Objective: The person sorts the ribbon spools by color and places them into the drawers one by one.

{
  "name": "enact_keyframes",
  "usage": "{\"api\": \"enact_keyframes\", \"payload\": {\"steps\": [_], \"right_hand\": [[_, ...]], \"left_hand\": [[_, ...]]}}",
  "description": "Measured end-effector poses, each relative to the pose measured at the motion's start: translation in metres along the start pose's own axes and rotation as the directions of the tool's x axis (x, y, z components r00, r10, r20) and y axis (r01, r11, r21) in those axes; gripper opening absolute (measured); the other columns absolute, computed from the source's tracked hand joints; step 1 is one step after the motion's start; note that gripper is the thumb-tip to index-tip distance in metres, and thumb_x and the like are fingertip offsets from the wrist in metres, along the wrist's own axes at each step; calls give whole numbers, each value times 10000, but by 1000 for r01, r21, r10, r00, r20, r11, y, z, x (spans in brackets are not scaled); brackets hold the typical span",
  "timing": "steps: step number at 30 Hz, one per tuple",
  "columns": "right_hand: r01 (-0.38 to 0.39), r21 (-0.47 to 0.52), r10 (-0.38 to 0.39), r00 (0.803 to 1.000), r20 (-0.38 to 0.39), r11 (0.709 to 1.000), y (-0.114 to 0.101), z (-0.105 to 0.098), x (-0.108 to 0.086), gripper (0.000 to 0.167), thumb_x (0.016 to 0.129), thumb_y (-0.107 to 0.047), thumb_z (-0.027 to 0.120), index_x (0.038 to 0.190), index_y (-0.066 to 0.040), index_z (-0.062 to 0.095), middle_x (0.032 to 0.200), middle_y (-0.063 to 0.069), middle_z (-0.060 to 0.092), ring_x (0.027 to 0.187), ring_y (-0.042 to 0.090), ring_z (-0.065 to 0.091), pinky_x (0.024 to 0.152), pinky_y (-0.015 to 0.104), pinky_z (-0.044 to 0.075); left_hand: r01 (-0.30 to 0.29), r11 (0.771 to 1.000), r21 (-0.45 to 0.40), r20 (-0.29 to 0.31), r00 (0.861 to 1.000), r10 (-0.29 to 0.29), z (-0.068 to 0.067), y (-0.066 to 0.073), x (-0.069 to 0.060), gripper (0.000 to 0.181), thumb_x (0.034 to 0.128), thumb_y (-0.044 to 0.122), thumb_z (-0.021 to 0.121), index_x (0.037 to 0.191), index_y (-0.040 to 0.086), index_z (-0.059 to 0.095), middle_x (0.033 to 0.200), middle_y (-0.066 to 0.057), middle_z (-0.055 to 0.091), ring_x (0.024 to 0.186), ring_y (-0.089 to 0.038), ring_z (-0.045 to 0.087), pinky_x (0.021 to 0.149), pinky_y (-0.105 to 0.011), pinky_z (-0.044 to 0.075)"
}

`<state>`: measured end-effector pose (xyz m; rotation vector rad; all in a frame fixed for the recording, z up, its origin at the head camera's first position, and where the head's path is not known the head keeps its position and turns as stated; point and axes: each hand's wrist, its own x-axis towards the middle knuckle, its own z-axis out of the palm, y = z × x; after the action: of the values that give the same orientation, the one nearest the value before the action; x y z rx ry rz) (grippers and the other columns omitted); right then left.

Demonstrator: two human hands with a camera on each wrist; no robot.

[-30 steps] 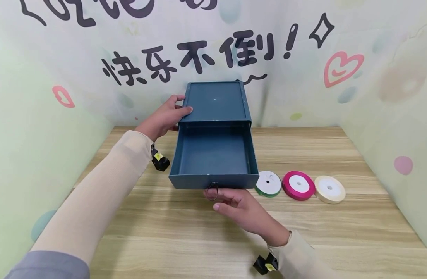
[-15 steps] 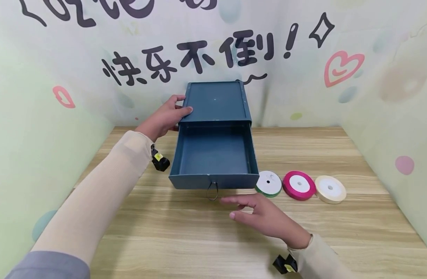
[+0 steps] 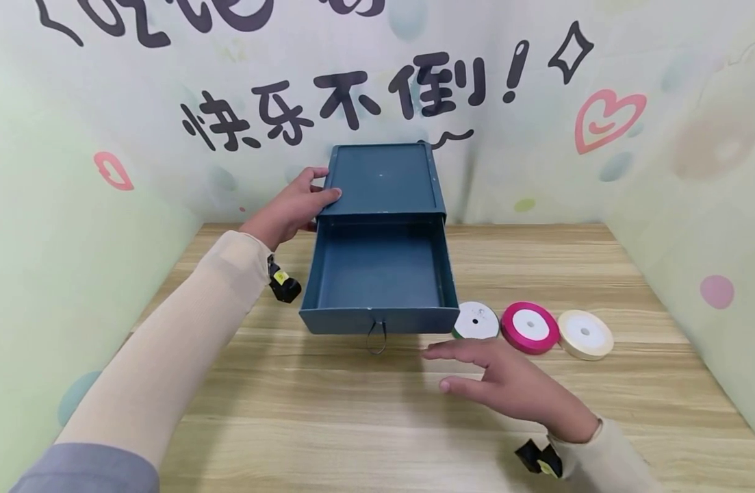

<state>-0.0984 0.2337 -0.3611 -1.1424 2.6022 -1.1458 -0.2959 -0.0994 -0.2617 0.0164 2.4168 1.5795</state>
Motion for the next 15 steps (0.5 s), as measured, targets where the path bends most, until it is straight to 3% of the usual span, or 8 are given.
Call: {"api": "enact_keyframes", "payload": {"steps": [7,11,15], "right_hand": [[8,-145,-22,995,-95,989,3,-20,-10,442,864,-137,783,1282,-231,676,1216,-79,681,1115,77,626,867,212,513],[48,-235,-84,985,-148,971,6,-29,-15,521,791,-81,832,1275,-201,678,1209,-65,678,1097,65,608,796,210,531],[108,-286,-168,967,-193,952,11,-35,-17,576,723,-60,871,1262,-143,686,1221,-8,681,1153,66,596,861,143,486]], "left_hand": [[-6,1000,-7,0,1000,6,1,-1,1,665,1022,340,557,1568,228,195,1535,-129,328,1300,-328,459,1004,-554,445],[-4,1000,-4,0,1000,4,1,-1,0,667,1022,343,557,1569,228,192,1541,-127,323,1307,-331,452,1003,-558,444],[-2,1000,1,-1,1000,2,1,0,-1,670,1022,346,556,1570,229,190,1541,-125,324,1313,-331,447,1008,-554,441]]}}
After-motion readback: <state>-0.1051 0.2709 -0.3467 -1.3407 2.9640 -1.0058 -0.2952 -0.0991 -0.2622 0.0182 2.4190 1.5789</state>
